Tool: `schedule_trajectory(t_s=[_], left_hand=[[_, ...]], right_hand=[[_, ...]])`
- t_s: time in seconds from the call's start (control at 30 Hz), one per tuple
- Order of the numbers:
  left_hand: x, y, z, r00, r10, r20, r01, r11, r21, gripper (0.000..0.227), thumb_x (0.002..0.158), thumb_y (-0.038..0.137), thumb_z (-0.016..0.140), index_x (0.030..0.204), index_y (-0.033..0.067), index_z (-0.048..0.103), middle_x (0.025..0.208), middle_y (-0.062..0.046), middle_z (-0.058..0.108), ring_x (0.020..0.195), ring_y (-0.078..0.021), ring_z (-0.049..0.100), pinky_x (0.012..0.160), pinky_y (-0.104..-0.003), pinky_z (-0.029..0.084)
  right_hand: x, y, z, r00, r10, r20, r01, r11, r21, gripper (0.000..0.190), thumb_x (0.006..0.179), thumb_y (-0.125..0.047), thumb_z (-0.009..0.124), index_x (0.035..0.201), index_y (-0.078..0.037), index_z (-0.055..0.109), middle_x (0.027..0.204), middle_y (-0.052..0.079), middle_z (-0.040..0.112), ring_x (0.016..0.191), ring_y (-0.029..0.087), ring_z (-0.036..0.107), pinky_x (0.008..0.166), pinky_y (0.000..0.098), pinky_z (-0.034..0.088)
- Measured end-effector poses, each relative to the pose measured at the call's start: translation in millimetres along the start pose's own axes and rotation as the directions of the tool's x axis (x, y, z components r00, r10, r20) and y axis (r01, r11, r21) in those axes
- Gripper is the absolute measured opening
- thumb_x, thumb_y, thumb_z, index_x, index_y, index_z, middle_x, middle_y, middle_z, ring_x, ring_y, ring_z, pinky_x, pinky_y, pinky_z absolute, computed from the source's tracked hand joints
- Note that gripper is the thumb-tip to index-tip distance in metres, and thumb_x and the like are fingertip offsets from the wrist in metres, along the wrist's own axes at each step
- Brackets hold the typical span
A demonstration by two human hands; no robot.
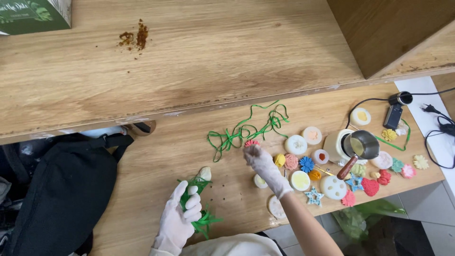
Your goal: The person gathers green ribbon strips from the table and places them into a storage cubby with craft supplies. They then hold a small pot of melted wax and use a spoon to ladle wax into decorative candle molds arranged on the table, filling them one at a time.
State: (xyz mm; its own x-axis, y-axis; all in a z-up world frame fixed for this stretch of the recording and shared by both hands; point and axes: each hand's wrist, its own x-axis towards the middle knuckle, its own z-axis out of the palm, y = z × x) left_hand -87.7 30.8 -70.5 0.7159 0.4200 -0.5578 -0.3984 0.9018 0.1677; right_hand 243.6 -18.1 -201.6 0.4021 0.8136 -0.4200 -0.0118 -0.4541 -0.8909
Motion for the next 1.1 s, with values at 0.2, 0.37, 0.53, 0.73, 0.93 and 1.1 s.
schedule_trajectory(t_s=[0.2,0.37,0.53,0.73,0.93,1.1], left_hand=[[-2,-4,-38,0.952,0.062,-0.301,-0.04,0.996,0.078,0.03,0.099,0.033,0.056,0.106,0.0059,0.068,0.079,-0.007,0.06,0.063,-0.018,0.05,0.054,-0.03,0.04],[29,0,-172,0.998,-0.021,-0.058,0.018,0.998,-0.052,0.036,0.1,0.038,0.055,0.112,0.0079,0.071,0.09,-0.008,0.063,0.07,-0.0212,0.052,0.059,-0.036,0.044],[53,5,-174,0.988,-0.116,-0.101,0.118,0.993,0.02,0.036,0.1,0.042,0.055,0.111,0.0115,0.071,0.088,-0.007,0.064,0.067,-0.0201,0.051,0.057,-0.037,0.044],[42,-23,14,0.947,-0.209,-0.243,0.25,0.957,0.15,0.049,0.096,0.053,0.056,0.113,0.0083,0.068,0.092,-0.009,0.068,0.071,-0.0217,0.055,0.06,-0.035,0.045],[55,-59,74,0.912,-0.312,-0.265,0.38,0.886,0.265,0.05,0.091,0.053,0.057,0.106,0.0062,0.066,0.08,-0.007,0.066,0.062,-0.0192,0.053,0.056,-0.032,0.042],[95,-75,27,0.828,-0.559,-0.041,0.553,0.803,0.222,0.032,0.102,0.037,0.055,0.096,0.0066,0.063,0.061,0.003,0.047,0.051,-0.0104,0.042,0.049,-0.027,0.036]], right_hand=[[58,-83,42,0.979,-0.133,-0.154,0.01,0.787,-0.617,0.066,0.082,-0.049,0.078,0.129,-0.006,0.059,0.121,0.021,0.067,0.114,0.037,0.065,0.096,0.0457,0.053],[123,-37,60,0.98,-0.173,-0.1,0.017,0.57,-0.821,0.054,0.083,-0.042,0.076,0.127,-0.012,0.062,0.124,0.018,0.063,0.112,0.038,0.065,0.089,0.0495,0.055],[97,-51,35,0.919,-0.264,-0.293,0.068,0.838,-0.541,0.03,0.088,-0.033,0.079,0.107,-0.011,0.072,0.105,0.013,0.072,0.098,0.033,0.07,0.082,0.0448,0.058],[-88,-143,13,0.827,-0.42,-0.375,0.547,0.757,0.358,0.019,0.083,-0.006,0.084,0.092,-0.006,0.067,0.099,0.003,0.07,0.096,0.012,0.068,0.085,0.0285,0.057],[-241,-125,24,0.833,-0.548,0.073,0.538,0.834,0.127,0.014,0.09,-0.004,0.082,0.093,-0.004,0.068,0.097,0.008,0.072,0.095,0.02,0.071,0.096,0.0326,0.058],[-300,-89,11,0.925,-0.366,0.103,0.338,0.916,0.216,0.013,0.096,-0.01,0.079,0.099,-0.006,0.068,0.105,0.005,0.075,0.101,0.019,0.073,0.093,0.0288,0.058]])
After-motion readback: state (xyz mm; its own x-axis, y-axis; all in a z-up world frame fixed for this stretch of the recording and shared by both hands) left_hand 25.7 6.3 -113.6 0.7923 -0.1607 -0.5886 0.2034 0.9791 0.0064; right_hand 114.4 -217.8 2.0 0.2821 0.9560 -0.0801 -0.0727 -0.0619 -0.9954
